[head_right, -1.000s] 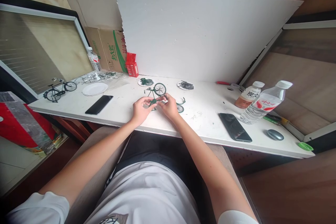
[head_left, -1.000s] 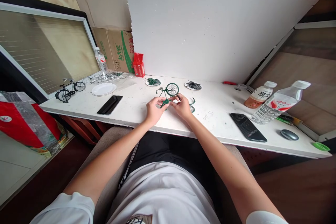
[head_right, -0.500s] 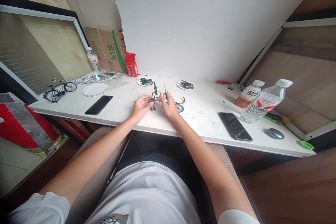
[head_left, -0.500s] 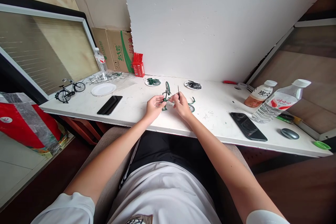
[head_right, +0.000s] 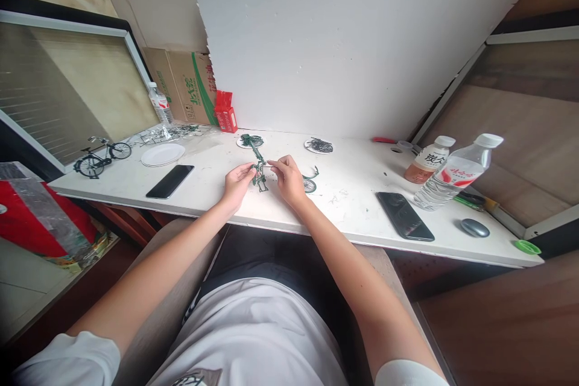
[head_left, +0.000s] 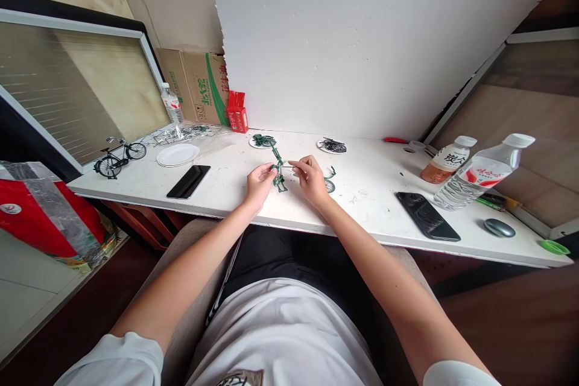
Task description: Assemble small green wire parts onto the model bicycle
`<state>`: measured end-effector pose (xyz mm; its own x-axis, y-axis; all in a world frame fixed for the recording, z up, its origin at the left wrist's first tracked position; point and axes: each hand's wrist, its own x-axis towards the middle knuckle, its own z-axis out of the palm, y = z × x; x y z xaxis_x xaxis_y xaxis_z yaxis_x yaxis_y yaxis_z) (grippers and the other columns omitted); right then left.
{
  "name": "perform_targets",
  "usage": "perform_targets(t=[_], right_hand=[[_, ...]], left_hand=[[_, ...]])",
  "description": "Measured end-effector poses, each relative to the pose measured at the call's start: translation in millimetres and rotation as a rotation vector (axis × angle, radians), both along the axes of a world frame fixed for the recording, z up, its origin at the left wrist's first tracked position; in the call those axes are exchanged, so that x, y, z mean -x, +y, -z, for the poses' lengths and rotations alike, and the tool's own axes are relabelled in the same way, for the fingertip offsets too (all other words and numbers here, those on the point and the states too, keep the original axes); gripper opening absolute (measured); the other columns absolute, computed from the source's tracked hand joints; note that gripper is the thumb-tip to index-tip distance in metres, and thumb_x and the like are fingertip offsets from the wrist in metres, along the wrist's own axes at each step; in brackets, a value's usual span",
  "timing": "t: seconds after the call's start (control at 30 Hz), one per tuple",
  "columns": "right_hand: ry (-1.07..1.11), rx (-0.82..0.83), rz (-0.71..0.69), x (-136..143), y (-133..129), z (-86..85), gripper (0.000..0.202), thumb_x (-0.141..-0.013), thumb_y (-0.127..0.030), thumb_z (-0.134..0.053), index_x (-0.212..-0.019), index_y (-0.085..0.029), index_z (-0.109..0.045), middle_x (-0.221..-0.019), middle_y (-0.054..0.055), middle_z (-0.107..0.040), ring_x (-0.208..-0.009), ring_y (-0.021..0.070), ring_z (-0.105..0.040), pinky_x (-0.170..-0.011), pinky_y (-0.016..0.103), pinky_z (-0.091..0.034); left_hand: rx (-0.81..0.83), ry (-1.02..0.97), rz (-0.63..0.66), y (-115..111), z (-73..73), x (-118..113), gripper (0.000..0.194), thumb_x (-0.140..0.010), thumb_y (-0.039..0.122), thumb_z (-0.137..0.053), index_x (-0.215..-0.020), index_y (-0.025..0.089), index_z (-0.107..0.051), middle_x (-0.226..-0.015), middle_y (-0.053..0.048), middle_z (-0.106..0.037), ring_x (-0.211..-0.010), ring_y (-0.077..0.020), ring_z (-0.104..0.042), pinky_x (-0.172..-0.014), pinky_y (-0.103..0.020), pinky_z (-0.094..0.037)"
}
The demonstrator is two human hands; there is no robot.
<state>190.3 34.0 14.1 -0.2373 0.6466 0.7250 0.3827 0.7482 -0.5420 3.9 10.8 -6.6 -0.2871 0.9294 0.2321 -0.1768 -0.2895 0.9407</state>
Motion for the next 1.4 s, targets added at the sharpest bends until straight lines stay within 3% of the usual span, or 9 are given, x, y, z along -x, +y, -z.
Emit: perform_targets(t=[0.17, 0.5, 0.83, 1.17, 1.4], right_hand=[[0.046, 0.01, 0.016, 0.0, -1.8, -2.2, 0.031, -0.108, -0.046, -0.057, -0.107, -0.028, -0.082, -0.101, 0.01, -0.069, -0.095, 0.026, -0.067, -0.081, 0.043, -0.059], [0.059, -0.004, 0.036, 0.1, -1.2, -1.6, 0.036, -0.107, -0.054, -0.059, -0.106, -0.027, -0.082, -0.098, 0.01, -0.07, -0.094, 0.0273, -0.067, -0.08, 0.044, -0.057], [0.04, -0.027, 0.029, -0.1, -3.2, -3.6, 0.032, -0.107, -0.052, -0.06, -0.104, -0.029, -0.082, -0.098, 0.01, -0.076, -0.097, 0.0294, -0.068, -0.086, 0.047, -0.058], [0.04, 0.001, -0.015, -1.5, -6.3, -5.1, 0.023, -0.103, -0.032, -0.061, -0.099, -0.03, -0.084, -0.101, 0.005, -0.084, -0.098, 0.0282, -0.075, -0.094, 0.047, -0.06], [0.051, 0.089, 0.004, -0.6, -7.8, -3.8, 0.025, -0.102, -0.041, -0.063, -0.103, -0.029, -0.084, -0.107, 0.006, -0.084, -0.099, 0.0286, -0.078, -0.088, 0.045, -0.061]], left_hand=[[-0.009, 0.005, -0.011, -0.2, 0.1, -1.5, 0.047, -0.085, 0.038, -0.085, -0.123, 0.012, -0.075, -0.118, -0.017, -0.079, -0.107, -0.0237, -0.076, -0.109, -0.044, -0.056], [-0.014, 0.025, -0.001, -5.1, -5.1, -2.9, 0.044, -0.086, 0.034, -0.084, -0.122, 0.012, -0.075, -0.112, -0.016, -0.081, -0.103, -0.0232, -0.076, -0.106, -0.044, -0.057], [0.008, 0.021, 0.002, -5.3, -4.1, -3.2, 0.044, -0.084, 0.035, -0.086, -0.121, 0.013, -0.076, -0.114, -0.016, -0.081, -0.104, -0.0237, -0.077, -0.107, -0.045, -0.058], [0.004, -0.008, 0.001, -4.3, -3.1, -3.1, 0.045, -0.083, 0.036, -0.087, -0.119, 0.011, -0.077, -0.111, -0.016, -0.082, -0.103, -0.0229, -0.076, -0.108, -0.044, -0.056], [0.006, 0.008, 0.008, -4.0, -2.6, -2.2, 0.047, -0.083, 0.04, -0.087, -0.119, 0.012, -0.077, -0.108, -0.015, -0.081, -0.103, -0.0243, -0.076, -0.105, -0.044, -0.057]])
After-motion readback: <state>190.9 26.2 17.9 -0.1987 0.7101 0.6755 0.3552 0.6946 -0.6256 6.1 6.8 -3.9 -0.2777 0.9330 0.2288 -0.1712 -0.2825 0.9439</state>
